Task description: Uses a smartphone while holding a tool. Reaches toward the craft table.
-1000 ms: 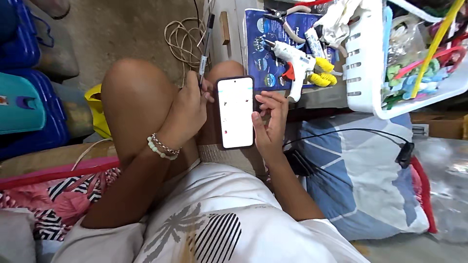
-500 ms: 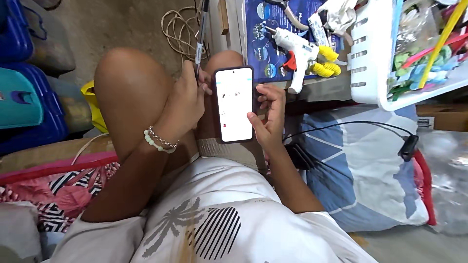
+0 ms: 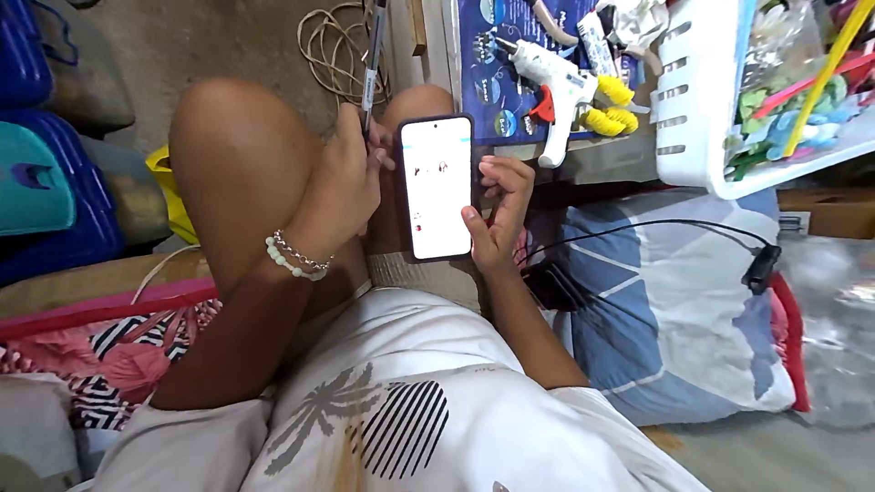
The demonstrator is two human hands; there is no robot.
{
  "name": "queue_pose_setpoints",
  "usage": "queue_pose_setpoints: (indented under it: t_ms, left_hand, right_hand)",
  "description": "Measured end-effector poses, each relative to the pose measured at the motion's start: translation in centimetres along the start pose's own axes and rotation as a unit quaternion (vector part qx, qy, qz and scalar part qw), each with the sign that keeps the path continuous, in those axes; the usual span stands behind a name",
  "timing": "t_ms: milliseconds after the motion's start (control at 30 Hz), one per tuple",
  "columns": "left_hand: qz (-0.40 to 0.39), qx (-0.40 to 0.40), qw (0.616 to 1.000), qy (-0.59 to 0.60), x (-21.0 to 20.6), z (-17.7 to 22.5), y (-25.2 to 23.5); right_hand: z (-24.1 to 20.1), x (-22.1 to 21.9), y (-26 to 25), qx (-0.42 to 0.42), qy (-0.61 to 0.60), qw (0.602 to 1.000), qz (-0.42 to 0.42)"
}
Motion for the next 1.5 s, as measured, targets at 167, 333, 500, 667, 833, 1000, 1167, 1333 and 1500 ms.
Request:
queue_pose_setpoints:
  t_ms: [167, 333, 500, 667, 833, 1000, 1167, 1333, 1500]
  left_hand:
    - [0.004, -0.011, 1.0, 0.0, 0.04, -0.11, 0.06]
    - [-0.002, -0.007, 1.0, 0.002, 0.15, 0.2, 0.07]
    - [-0.011, 0.006, 1.0, -0.001, 0.22, 0.31, -0.01]
    - [-0.002, -0.008, 1.0, -0.01, 0.14, 0.24, 0.01]
    - [-0.003, -0.004, 1.0, 0.002, 0.14, 0.38, 0.04]
    - [0.0, -0.012, 1.0, 0.017, 0.19, 0.21, 0.33]
    - [0.0, -0.017, 1.0, 0.015, 0.23, 0.17, 0.6]
    - [-0.008, -0.002, 1.0, 0.009, 0.29, 0.37, 0.52]
    - [-0.014, 0.01, 1.0, 0.002, 0.31, 0.43, 0.42]
  right_hand:
    - [0.41, -0.04, 0.29, 0.027, -0.039, 0.999, 0.012]
    - [0.82, 0.11, 0.72, 0.045, -0.051, 0.998, 0.004]
    - [0.74, -0.05, 0.6, 0.041, -0.051, 0.998, 0.021]
    - [0.89, -0.2, 0.64, 0.042, -0.047, 0.998, 0.016]
    - [0.67, -0.35, 0.55, 0.036, -0.014, 0.999, 0.003]
    - [0.53, -0.33, 0.6, 0.034, -0.027, 0.999, 0.016]
    - [0.33, -0.42, 0.41, 0.043, -0.041, 0.998, 0.033]
    - [0.62, -0.37, 0.4, 0.057, -0.045, 0.996, 0.045]
    - [0.17, -0.4, 0.17, 0.051, -0.05, 0.996, 0.052]
Point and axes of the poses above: each hand's wrist, its own y-axis away from the middle knuckle, its own x-axis out of the back of the hand, z = x × y, the point moved 2 cm from there along -y, towards the middle knuckle, and after that the axes turned 7 degrees about -y, right-handed, at the moved point
